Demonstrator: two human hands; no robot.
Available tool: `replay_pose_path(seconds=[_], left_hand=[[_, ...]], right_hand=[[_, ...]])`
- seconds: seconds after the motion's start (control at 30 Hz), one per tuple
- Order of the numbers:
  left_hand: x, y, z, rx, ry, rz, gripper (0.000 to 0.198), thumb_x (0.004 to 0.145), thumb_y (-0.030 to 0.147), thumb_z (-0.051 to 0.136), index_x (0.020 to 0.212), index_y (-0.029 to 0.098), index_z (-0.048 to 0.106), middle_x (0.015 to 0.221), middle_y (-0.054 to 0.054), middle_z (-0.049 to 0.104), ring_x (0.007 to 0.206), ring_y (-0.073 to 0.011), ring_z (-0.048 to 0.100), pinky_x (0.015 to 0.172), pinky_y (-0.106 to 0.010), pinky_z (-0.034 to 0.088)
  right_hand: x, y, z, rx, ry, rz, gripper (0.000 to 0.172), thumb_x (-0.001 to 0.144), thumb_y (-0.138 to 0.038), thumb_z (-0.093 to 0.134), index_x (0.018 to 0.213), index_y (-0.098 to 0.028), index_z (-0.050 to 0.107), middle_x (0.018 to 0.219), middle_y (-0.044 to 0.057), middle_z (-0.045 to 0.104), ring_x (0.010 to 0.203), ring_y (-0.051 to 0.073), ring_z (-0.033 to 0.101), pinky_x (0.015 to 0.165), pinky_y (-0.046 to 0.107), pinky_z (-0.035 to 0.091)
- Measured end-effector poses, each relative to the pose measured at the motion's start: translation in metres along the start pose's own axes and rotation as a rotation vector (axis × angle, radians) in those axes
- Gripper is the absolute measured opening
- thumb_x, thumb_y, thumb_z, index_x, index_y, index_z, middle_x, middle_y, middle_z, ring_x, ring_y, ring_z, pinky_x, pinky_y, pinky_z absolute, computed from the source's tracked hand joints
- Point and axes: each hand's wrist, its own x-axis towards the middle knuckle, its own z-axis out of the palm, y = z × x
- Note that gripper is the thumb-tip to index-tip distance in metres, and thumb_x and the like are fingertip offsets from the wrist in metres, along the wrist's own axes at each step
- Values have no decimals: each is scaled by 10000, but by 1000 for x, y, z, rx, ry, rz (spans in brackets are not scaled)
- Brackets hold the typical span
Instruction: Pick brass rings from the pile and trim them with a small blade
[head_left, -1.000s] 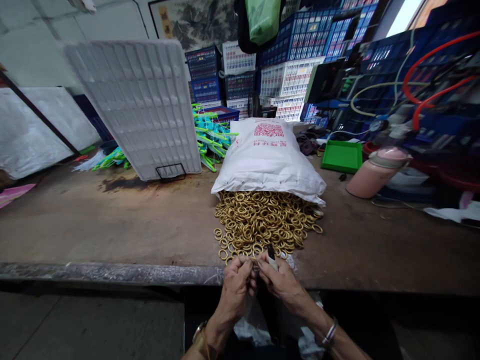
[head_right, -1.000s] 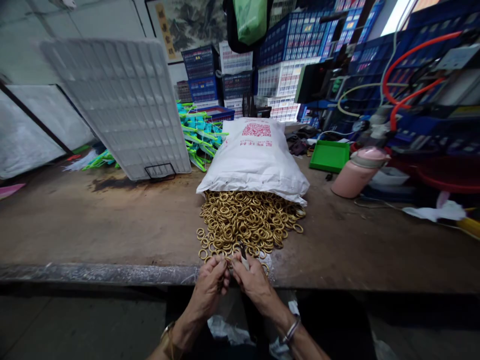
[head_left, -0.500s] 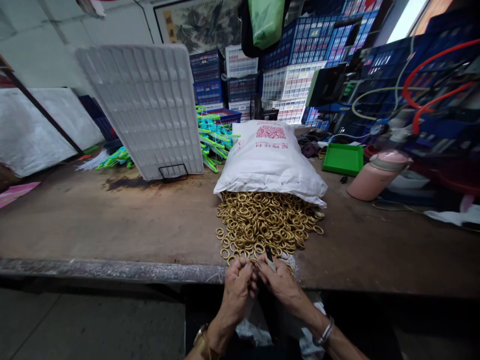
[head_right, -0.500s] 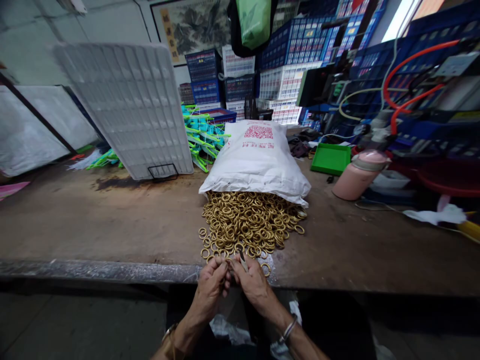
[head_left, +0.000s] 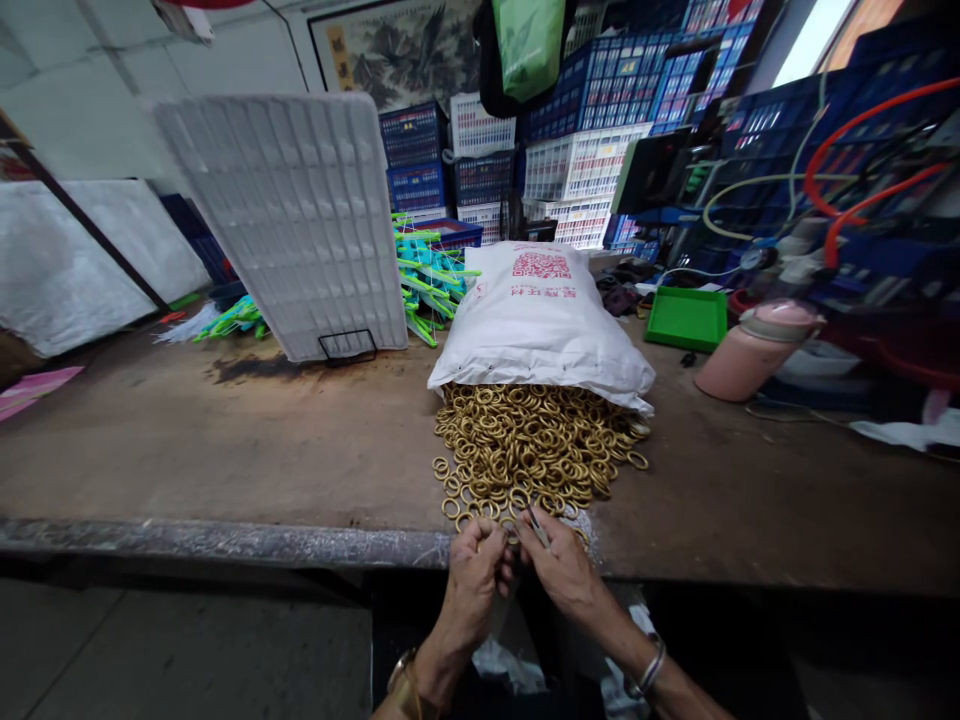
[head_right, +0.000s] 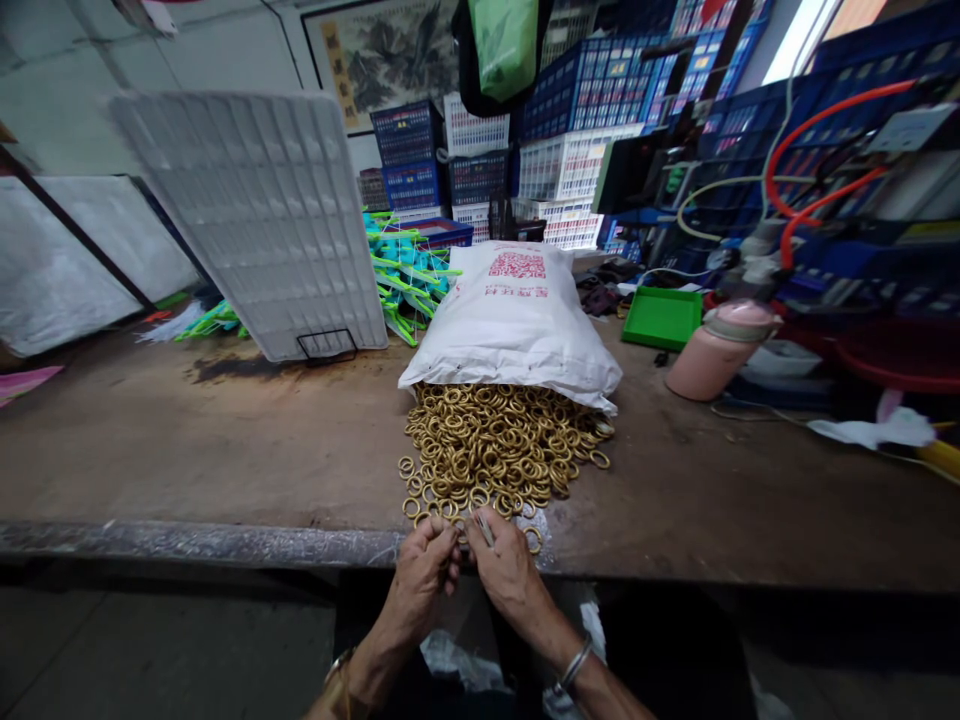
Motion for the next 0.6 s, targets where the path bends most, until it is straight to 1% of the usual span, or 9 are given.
replay_pose_path(seconds=[0.13, 0.27, 0.4, 0.5, 0.6], left_hand=[[-1, 1, -1, -18, 10, -13, 368, 633, 472, 633, 664, 156, 447, 516, 49, 496, 384, -29, 379, 357, -140, 243], [-2, 3, -1, -43, -5, -15, 368, 634, 475, 633, 679, 151, 464, 539, 41, 510, 395, -27, 388, 368, -138, 245], [-4, 4, 1, -42, -22, -34, 369, 630, 470, 637, 666, 152, 456, 537, 41, 508, 387, -26, 377, 357, -141, 228], [-5, 2, 1, -21, -43, -38, 359, 646, 469, 623, 669, 148, 462, 547, 38, 507, 383, -26, 373, 347, -143, 222], [-4, 0, -2, -18, -37, -27, 356, 661, 478, 603, 731, 149, 487, 556, 39, 509, 382, -29, 378, 346, -142, 231]], right_hand=[[-1, 1, 0, -48, 14, 3, 273, 766, -449, 408, 696, -201, 499, 521, -36, 489, 492, 111, 447, 488, 227, 347], [-2, -1, -1, 20, -4, -54, 222, 758, -420, 447, 801, -210, 505, 586, -25, 557, 553, 127, 514, 544, 233, 394], [0, 5, 2, 89, -14, -18, 217, 748, -406, 455, 779, -200, 513, 617, -15, 560, 556, 125, 524, 559, 235, 416], [2, 9, 3, 106, -6, -18, 213, 735, -395, 470, 746, -189, 523, 651, -2, 566, 586, 124, 520, 583, 236, 420], [3, 10, 2, 115, -22, 3, 211, 731, -387, 470, 727, -182, 518, 616, -12, 546, 559, 116, 497, 561, 234, 411]])
